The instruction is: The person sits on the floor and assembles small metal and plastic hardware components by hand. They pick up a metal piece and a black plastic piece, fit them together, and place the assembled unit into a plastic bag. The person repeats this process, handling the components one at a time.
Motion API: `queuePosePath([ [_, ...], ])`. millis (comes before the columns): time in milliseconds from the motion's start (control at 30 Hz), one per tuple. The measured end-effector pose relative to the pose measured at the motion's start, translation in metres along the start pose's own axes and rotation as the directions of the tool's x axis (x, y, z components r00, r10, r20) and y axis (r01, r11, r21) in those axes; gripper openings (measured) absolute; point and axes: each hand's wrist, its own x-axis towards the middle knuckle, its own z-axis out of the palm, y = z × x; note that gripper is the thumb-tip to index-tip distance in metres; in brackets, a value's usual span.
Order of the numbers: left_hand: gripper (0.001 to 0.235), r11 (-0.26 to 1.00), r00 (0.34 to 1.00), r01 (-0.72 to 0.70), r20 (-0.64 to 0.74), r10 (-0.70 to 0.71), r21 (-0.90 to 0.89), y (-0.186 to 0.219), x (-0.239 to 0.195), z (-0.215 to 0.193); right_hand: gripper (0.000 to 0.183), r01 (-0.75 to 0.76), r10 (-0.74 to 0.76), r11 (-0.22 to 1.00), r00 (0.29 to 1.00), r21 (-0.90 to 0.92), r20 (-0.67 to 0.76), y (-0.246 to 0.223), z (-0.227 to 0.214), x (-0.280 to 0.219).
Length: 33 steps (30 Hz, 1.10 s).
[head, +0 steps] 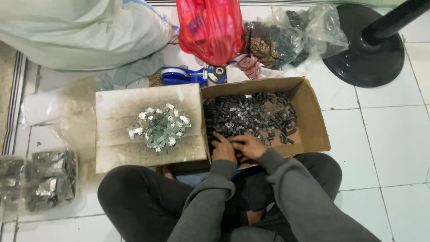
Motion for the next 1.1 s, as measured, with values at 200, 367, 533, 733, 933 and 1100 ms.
queuePosePath([
  [200, 0.063, 0.975, 0.976, -0.210, -0.041, 0.213, 0.076, -0.013, 0.001, 0.017, 0.023, 0.056, -0.216, 0.855, 0.942, -0.515, -0.257, 0.045, -0.059, 0.065],
  [367, 0.039, 0.946, 0.927, -0.296, -0.200, 0.319, 0.134, 0.007, 0.007, -0.017, 0.025, 0.029, -0.391, 0.778, 0.804, -0.627, -0.448, 0.053, -0.088, 0.130],
  [533, 0.014, 0.902, 0.789, -0.390, -0.437, 0.432, 0.187, 0.038, 0.070, -0.027, 0.024, 0.132, -0.664, 0.579, 0.648, -0.805, -0.372, 0.021, -0.102, 0.160],
  [733, 0.018, 0.890, 0.745, -0.357, -0.488, 0.455, 0.285, 0.044, 0.122, -0.003, 0.023, -0.012, -0.669, 0.310, 0.708, -0.951, -0.226, 0.004, -0.102, 0.178],
  [933, 0.008, 0.881, 0.694, -0.357, -0.544, 0.472, 0.310, 0.026, 0.107, 0.006, 0.037, -0.096, -0.407, 0.269, 0.890, -0.958, -0.204, -0.008, -0.111, 0.161],
  [1100, 0.004, 0.904, 0.730, -0.385, -0.538, 0.422, 0.187, 0.016, 0.098, 0.003, 0.024, 0.085, -0.334, 0.221, 0.943, -0.972, 0.006, 0.016, -0.125, 0.162],
])
